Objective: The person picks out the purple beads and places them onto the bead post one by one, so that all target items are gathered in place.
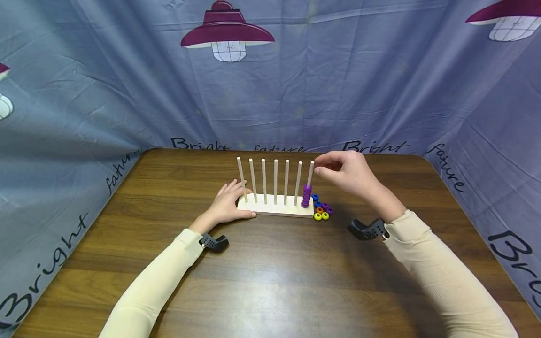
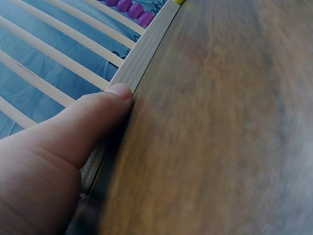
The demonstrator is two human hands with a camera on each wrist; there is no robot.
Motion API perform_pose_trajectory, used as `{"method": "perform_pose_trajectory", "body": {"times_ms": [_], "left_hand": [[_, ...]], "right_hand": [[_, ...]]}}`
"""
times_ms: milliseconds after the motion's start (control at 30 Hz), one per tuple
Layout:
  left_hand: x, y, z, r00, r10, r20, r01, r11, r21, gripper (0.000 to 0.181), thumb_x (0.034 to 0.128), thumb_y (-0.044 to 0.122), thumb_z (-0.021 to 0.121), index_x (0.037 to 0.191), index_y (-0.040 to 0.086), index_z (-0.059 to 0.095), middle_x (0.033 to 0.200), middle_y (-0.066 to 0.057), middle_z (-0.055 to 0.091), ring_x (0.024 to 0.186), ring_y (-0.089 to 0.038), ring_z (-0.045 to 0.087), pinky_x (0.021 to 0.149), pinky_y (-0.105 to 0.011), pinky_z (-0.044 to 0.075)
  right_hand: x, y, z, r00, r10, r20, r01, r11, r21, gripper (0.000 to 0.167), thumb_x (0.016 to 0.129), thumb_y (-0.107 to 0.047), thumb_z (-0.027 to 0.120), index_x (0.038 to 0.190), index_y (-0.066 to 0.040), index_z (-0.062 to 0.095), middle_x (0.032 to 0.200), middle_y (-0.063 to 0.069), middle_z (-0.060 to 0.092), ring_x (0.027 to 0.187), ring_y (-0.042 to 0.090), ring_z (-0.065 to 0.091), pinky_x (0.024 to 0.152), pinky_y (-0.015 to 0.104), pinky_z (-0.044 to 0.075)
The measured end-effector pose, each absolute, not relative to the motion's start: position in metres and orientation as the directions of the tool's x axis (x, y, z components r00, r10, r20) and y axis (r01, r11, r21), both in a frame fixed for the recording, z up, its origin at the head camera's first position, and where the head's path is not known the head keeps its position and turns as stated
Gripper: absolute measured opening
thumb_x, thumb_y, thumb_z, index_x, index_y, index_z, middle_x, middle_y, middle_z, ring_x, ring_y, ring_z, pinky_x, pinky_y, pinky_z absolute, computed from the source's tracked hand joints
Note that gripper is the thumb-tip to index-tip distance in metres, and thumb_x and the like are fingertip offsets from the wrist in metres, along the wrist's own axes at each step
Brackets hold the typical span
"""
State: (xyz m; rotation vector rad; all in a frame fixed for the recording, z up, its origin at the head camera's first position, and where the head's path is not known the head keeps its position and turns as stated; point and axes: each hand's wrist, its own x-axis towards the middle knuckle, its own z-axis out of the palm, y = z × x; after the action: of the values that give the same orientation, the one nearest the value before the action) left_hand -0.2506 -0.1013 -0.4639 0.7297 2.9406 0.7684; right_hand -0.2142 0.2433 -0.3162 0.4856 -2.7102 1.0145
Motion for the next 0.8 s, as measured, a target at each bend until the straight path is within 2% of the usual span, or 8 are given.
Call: {"method": "perform_pose_trajectory", "body": {"times_ms": [467, 800], "left_hand": [[-0.250, -0.102, -0.464, -0.890, 0.444, 0.100, 0.436, 0.768, 0.470, 0.069, 0.0761, 0.055, 0.081, 0.132, 0.017, 0.064, 0.164, -0.014, 0.039, 0.158, -0.039, 0.021, 0.129, -0.059, 0.011], [-0.252, -0.101, -0.465, -0.889, 0.447, 0.098, 0.438, 0.769, 0.465, 0.070, 0.0767, 0.055, 0.081, 0.133, 0.017, 0.064, 0.164, -0.014, 0.039, 0.157, -0.040, 0.021, 0.129, -0.059, 0.011]], "right_hand": [[-0.217, 0.255, -0.333, -0.906, -0.270, 0.325, -0.415, 0.710, -0.568, 0.021, 0.092, -0.019, 0.074, 0.108, -0.005, 0.077, 0.098, 0.013, 0.079, 0.075, -0.010, 0.060, 0.066, 0.009, 0.048], [-0.216, 0.260, -0.346, -0.915, -0.257, 0.309, -0.396, 0.708, -0.585, 0.020, 0.091, -0.017, 0.075, 0.107, -0.005, 0.078, 0.096, 0.014, 0.078, 0.074, -0.009, 0.059, 0.066, 0.008, 0.047]]}}
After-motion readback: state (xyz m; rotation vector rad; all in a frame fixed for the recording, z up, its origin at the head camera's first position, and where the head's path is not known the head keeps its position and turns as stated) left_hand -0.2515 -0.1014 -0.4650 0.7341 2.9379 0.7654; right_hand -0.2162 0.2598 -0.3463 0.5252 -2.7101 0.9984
